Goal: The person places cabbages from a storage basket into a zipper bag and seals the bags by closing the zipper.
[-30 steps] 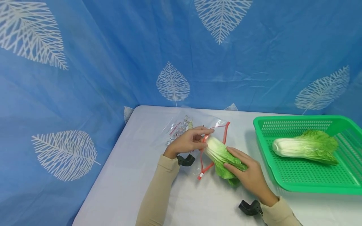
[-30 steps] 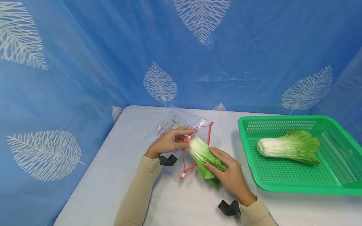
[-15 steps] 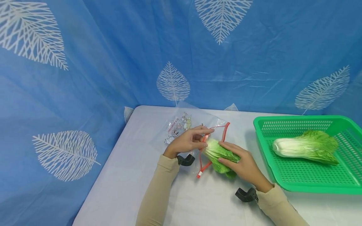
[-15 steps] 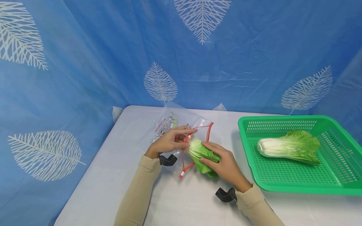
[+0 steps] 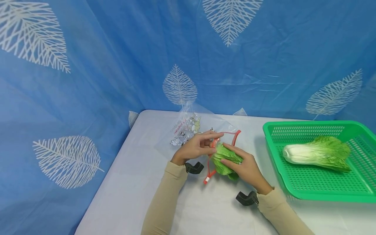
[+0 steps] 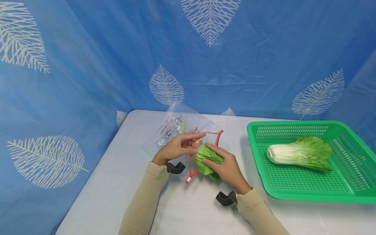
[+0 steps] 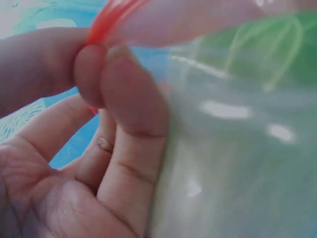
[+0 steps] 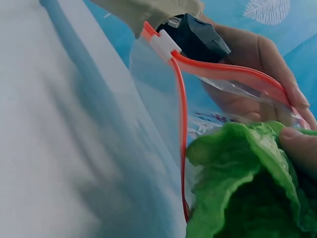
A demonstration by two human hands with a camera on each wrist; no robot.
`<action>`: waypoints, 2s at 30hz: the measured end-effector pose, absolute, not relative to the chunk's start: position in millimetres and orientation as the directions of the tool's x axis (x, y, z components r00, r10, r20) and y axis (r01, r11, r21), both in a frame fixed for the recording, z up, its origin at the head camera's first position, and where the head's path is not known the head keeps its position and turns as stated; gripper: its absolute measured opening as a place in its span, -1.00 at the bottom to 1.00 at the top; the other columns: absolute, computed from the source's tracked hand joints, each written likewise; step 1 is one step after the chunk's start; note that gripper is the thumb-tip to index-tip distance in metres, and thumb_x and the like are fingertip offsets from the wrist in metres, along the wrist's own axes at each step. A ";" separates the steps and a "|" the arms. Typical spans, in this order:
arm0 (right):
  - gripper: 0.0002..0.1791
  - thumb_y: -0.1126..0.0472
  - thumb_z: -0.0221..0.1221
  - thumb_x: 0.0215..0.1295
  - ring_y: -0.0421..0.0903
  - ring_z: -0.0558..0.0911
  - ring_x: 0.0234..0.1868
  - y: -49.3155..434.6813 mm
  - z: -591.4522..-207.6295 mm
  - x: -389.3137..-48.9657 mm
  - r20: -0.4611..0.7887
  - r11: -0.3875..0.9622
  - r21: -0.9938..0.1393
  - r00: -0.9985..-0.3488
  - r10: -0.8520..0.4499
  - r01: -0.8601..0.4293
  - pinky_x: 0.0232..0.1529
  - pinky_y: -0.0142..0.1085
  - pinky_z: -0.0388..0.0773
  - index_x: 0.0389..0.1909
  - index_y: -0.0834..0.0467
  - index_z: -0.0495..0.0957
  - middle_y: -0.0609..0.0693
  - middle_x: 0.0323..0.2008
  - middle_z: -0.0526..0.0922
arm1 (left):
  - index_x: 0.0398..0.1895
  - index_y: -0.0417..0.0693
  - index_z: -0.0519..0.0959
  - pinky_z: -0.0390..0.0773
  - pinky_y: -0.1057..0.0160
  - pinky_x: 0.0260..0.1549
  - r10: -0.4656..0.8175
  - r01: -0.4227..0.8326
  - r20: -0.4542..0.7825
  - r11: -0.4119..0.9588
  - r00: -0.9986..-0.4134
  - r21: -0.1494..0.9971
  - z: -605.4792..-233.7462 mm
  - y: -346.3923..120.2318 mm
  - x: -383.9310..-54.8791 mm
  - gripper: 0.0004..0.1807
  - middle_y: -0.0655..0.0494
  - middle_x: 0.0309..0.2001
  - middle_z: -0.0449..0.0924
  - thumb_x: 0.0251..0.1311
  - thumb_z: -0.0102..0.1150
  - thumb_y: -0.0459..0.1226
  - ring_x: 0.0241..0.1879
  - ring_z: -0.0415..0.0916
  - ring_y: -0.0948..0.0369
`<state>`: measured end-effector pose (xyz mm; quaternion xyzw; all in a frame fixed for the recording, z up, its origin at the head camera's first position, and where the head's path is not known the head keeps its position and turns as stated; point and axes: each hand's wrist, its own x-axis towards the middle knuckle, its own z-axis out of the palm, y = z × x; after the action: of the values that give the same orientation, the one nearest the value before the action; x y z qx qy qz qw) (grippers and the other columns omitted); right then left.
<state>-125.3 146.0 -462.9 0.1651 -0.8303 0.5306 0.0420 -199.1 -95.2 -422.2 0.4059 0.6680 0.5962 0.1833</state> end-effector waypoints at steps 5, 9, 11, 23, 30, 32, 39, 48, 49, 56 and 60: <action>-0.32 0.04 0.42 0.29 -0.03 0.51 0.29 134.7 -465.3 -128.4 0.220 0.361 -0.888 -0.953 -0.210 -0.284 0.18 -0.06 0.51 0.43 -0.16 0.48 -0.02 0.34 0.52 | 0.53 -0.22 0.30 0.44 -0.04 -0.40 0.748 0.304 0.264 -0.087 -0.609 0.949 -424.1 -97.8 -199.9 -0.37 -0.21 0.18 0.38 0.41 0.14 -0.48 -0.47 0.30 -0.24; -0.31 -0.03 0.42 0.27 0.03 0.53 0.25 131.3 -474.6 -128.9 0.165 0.366 -0.900 -0.963 -0.212 -0.235 0.14 0.04 0.51 0.43 -0.17 0.48 0.04 0.32 0.53 | 0.53 -0.20 0.31 0.45 0.00 -0.39 0.750 0.255 0.243 -0.102 -0.615 0.961 -426.8 -100.3 -202.0 -0.38 -0.10 0.26 0.39 0.41 0.14 -0.47 -0.45 0.32 -0.19; -0.30 -0.05 0.42 0.27 0.08 0.50 0.30 131.5 -482.2 -128.5 0.157 0.376 -0.897 -0.963 -0.219 -0.231 0.19 0.13 0.47 0.43 -0.16 0.47 0.07 0.35 0.50 | 0.52 -0.19 0.33 0.44 0.03 -0.42 0.752 0.248 0.227 -0.087 -0.619 0.965 -429.8 -99.9 -203.6 -0.38 -0.04 0.33 0.37 0.40 0.15 -0.46 -0.48 0.31 -0.16; -0.14 0.20 0.34 0.35 0.13 0.36 0.45 134.3 -484.9 -117.9 0.440 0.474 -0.739 -0.876 -0.200 -0.479 0.38 0.04 0.31 0.61 -0.02 0.17 0.03 0.54 0.23 | 0.52 -0.31 0.26 0.43 0.12 -0.46 0.770 0.276 0.195 -0.026 -0.608 0.961 -439.5 -95.1 -208.0 -0.35 -0.33 0.25 0.33 0.39 0.15 -0.51 -0.59 0.26 0.01; -0.43 0.21 0.29 0.36 0.17 0.29 0.49 133.1 -488.7 -104.1 0.544 0.576 -0.573 -0.796 -0.264 -0.583 0.44 -0.15 0.23 0.40 0.11 0.51 0.17 0.53 0.22 | 0.54 -0.27 0.25 0.47 -0.12 -0.39 0.778 0.253 0.190 -0.041 -0.599 0.967 -440.0 -96.8 -208.4 -0.36 -0.25 -0.14 0.43 0.41 0.09 -0.51 -0.48 0.33 -0.31; -0.40 0.11 0.29 0.38 0.17 0.30 0.48 129.9 -487.8 -100.0 0.516 0.608 -0.562 -0.812 -0.271 -0.560 0.40 0.05 0.27 0.42 0.11 0.49 0.18 0.53 0.23 | 0.54 -0.26 0.26 0.48 -0.09 -0.39 0.777 0.257 0.187 -0.035 -0.600 0.966 -440.8 -97.7 -208.4 -0.36 -0.17 -0.23 0.43 0.41 0.10 -0.50 -0.49 0.29 -0.33; -0.13 -0.16 0.37 0.25 0.27 0.25 0.48 113.4 -479.7 -89.3 0.440 0.659 -0.574 -0.862 -0.253 -0.487 0.27 0.34 0.28 0.49 0.17 0.38 0.21 0.51 0.24 | 0.53 -0.26 0.27 0.52 -0.09 -0.36 0.776 0.273 0.178 -0.008 -0.605 0.962 -440.7 -98.9 -209.2 -0.37 -0.35 -0.11 0.42 0.42 0.13 -0.47 -0.44 0.35 -0.31; -0.11 -0.03 0.46 0.19 0.29 0.35 0.42 111.7 -497.6 -93.9 0.393 0.672 -0.634 -0.908 -0.146 -0.382 0.18 0.32 0.40 0.53 -0.01 0.34 0.25 0.48 0.27 | 0.51 -0.27 0.31 0.47 0.00 -0.42 0.767 0.295 0.194 -0.007 -0.611 0.956 -441.3 -98.8 -210.6 -0.39 -0.36 0.01 0.38 0.41 0.14 -0.47 -0.55 0.29 -0.09; -0.12 0.00 0.47 0.19 0.29 0.37 0.40 113.1 -500.3 -95.0 0.409 0.669 -0.631 -0.901 -0.143 -0.392 0.16 0.31 0.42 0.53 -0.02 0.35 0.26 0.47 0.29 | 0.51 -0.25 0.31 0.45 0.02 -0.44 0.767 0.298 0.194 -0.004 -0.612 0.955 -441.4 -98.4 -210.5 -0.39 -0.32 0.03 0.40 0.41 0.15 -0.46 -0.58 0.26 -0.06; -0.15 0.15 0.51 0.14 0.28 0.47 0.33 121.2 -512.0 -103.1 0.519 0.665 -0.557 -0.834 -0.188 -0.497 0.16 0.23 0.48 0.48 0.01 0.42 0.29 0.39 0.41 | 0.51 -0.19 0.34 0.42 0.22 -0.47 0.760 0.318 0.187 0.028 -0.622 0.948 -441.1 -97.6 -209.3 -0.38 -0.08 -0.20 0.41 0.40 0.18 -0.44 -0.60 0.25 0.17; -0.16 0.18 0.52 0.12 0.28 0.48 0.31 124.3 -513.8 -106.3 0.524 0.666 -0.548 -0.828 -0.200 -0.507 0.17 0.23 0.47 0.47 0.00 0.44 0.29 0.36 0.43 | 0.51 -0.20 0.34 0.42 0.26 -0.46 0.762 0.320 0.187 0.028 -0.620 0.947 -441.0 -97.2 -209.3 -0.38 -0.10 -0.23 0.40 0.39 0.18 -0.44 -0.58 0.25 0.19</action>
<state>-106.3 124.3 -513.8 0.1992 -0.8869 0.3570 0.2150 -209.3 -97.2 -441.0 0.3915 0.6908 0.5768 0.1918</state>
